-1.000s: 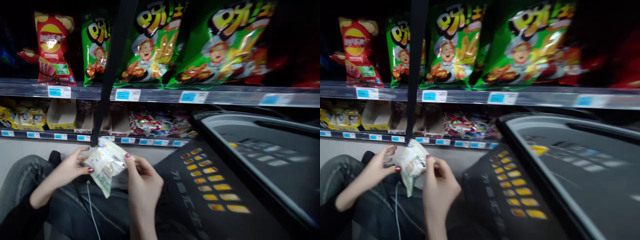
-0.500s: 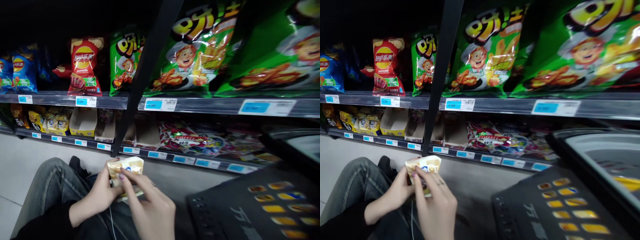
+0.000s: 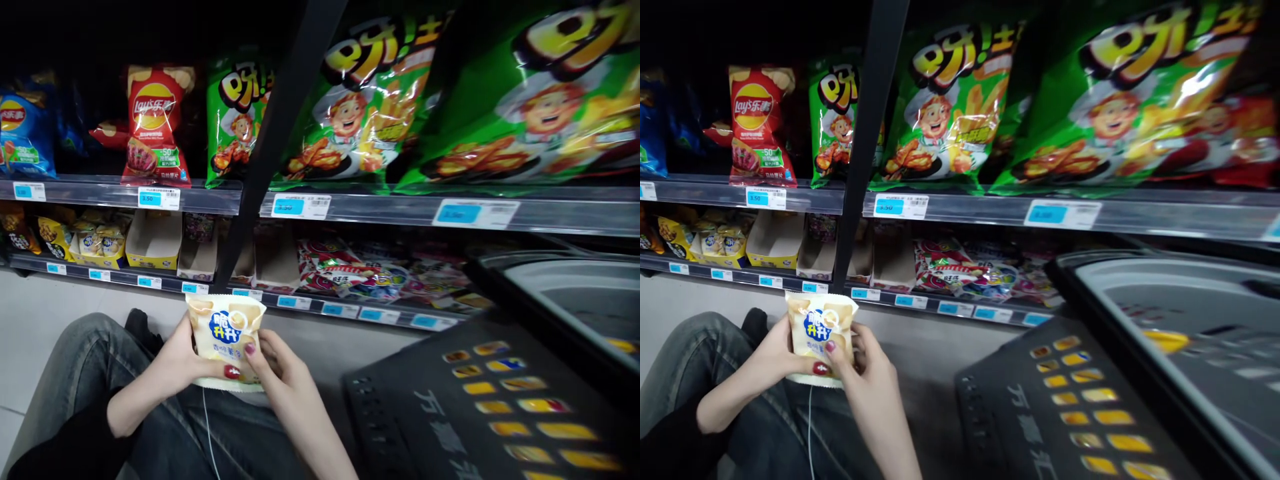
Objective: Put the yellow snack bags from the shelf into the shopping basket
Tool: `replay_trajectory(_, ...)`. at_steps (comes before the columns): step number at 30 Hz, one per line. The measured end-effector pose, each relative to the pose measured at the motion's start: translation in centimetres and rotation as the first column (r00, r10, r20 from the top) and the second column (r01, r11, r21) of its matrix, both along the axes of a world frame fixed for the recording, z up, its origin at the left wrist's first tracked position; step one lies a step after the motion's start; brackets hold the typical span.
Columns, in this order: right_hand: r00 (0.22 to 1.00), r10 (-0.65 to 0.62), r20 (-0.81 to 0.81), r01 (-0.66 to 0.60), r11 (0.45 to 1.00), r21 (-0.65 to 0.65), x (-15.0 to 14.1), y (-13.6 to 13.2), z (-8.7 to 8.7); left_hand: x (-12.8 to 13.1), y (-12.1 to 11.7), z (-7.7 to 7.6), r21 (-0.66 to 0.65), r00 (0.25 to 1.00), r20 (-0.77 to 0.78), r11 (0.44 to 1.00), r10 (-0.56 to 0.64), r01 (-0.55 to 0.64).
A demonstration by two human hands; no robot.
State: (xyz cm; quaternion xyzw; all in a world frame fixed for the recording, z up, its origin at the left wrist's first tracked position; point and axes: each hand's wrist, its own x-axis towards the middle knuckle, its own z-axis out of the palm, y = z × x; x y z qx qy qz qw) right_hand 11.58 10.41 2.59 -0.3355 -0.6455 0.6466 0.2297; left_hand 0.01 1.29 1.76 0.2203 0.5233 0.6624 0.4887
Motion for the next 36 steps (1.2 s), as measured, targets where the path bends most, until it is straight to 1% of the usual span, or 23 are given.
replay_trajectory(4, 0.999, -0.026, 0.033, 0.026, 1.0, 0.014, 0.1, 0.2, -0.8, -0.1, -0.2, -0.3, -0.033, 0.969, -0.245, 0.999, -0.024, 0.016)
replay_trajectory(7, 0.998, -0.052, 0.044, 0.053, 0.998, -0.025, 0.0, 0.2, -0.7, -0.1, -0.5, -0.1, -0.087, 0.943, -0.327, 0.995, -0.069, 0.042)
replay_trajectory(13, 0.995, -0.064, 0.079, 0.07, 0.995, -0.077, -0.3, 0.0, -0.6, -0.3, -0.6, -0.2, -0.091, 0.951, -0.302, 0.995, -0.064, 0.038)
replay_trajectory(18, 0.995, -0.064, 0.077, 0.069, 0.996, -0.063, -0.3, 0.0, -1.0, -0.4, -0.5, -0.5, -0.086, 0.957, -0.283, 0.995, -0.066, 0.043)
replay_trajectory(22, 0.995, -0.059, 0.075, 0.065, 0.995, -0.08, -0.3, 0.1, -1.3, -0.5, -0.4, -0.9, -0.086, 0.963, -0.261, 0.995, -0.065, 0.044)
replay_trajectory(26, 0.996, -0.054, 0.074, 0.059, 0.996, -0.066, -0.2, 0.2, -1.5, -0.5, -0.3, -1.0, -0.085, 0.969, -0.238, 0.995, -0.07, 0.051)
replay_trajectory(32, 0.997, -0.046, 0.069, 0.049, 0.998, -0.045, -0.2, 0.0, -0.9, -0.4, -0.4, -0.9, -0.077, 0.968, -0.238, 0.995, -0.082, 0.066)
replay_trajectory(36, 0.998, -0.029, 0.052, 0.03, 0.999, -0.027, -0.2, 0.0, -0.5, -0.4, -0.4, -0.8, -0.08, 0.963, -0.262, 0.996, -0.06, 0.04)
